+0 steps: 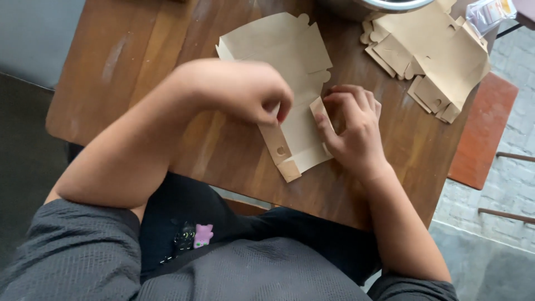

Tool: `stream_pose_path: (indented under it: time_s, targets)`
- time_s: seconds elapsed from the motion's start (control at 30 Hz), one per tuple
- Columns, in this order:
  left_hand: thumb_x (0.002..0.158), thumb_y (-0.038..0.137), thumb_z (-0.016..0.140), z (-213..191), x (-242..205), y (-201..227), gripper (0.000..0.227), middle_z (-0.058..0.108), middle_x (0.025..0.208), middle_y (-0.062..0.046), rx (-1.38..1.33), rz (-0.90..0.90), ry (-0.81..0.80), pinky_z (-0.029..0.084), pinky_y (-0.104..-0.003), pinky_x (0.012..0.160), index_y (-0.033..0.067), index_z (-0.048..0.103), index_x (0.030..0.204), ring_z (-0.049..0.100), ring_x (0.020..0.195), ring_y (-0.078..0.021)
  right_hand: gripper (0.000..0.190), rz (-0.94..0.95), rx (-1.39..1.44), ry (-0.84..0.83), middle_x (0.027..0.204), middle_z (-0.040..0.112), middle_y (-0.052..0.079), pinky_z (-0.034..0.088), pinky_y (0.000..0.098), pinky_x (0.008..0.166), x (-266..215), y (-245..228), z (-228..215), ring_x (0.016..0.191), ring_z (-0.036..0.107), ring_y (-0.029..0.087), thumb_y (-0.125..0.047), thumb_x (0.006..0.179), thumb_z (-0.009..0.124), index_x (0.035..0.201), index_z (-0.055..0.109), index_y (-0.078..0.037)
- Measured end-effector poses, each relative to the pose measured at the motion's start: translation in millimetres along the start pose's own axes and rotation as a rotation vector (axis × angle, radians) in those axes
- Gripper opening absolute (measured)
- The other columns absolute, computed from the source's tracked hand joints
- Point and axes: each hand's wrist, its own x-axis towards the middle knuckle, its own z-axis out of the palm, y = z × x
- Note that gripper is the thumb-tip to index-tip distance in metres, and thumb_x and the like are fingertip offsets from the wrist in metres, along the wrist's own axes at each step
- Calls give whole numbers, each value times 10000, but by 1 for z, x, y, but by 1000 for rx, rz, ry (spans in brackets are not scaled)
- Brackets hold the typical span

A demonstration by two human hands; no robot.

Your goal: Assembling a small cardboard box from a flat template by folding the sides and interlocking the tabs.

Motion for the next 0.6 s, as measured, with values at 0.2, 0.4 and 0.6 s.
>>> stream_pose_path:
  time_s: [0.2,0.4,0.6]
  targets:
    - [776,249,761,-16,-4,-26,397,635,1143,-32,140,-322,141,493,-440,785,194,613,1140,591,1006,-302,642,-3,-94,5,1510,453,234,206,612,1169,5,2,15,1430,399,377,-437,947,734,1359,546,19]
    - [726,336,872,-5,12,-45,471,614,1087,-48,186,-209,186,482,-444,762,168,622,1089,574,986,-285,597,7,-69,-22,1523,445,178,168,673,1172,3,2,16,1420,414,368,-457,947,713,1334,558,-29]
    - [765,89,724,12,20,-47,733,471,1224,-169,281,18,271,377,-545,934,194,457,1439,450,1197,-390,598,-38,-101,-94,1512,457,181,120,656,1211,3,-1,9,1423,416,395,-495,962,679,1426,587,-131]
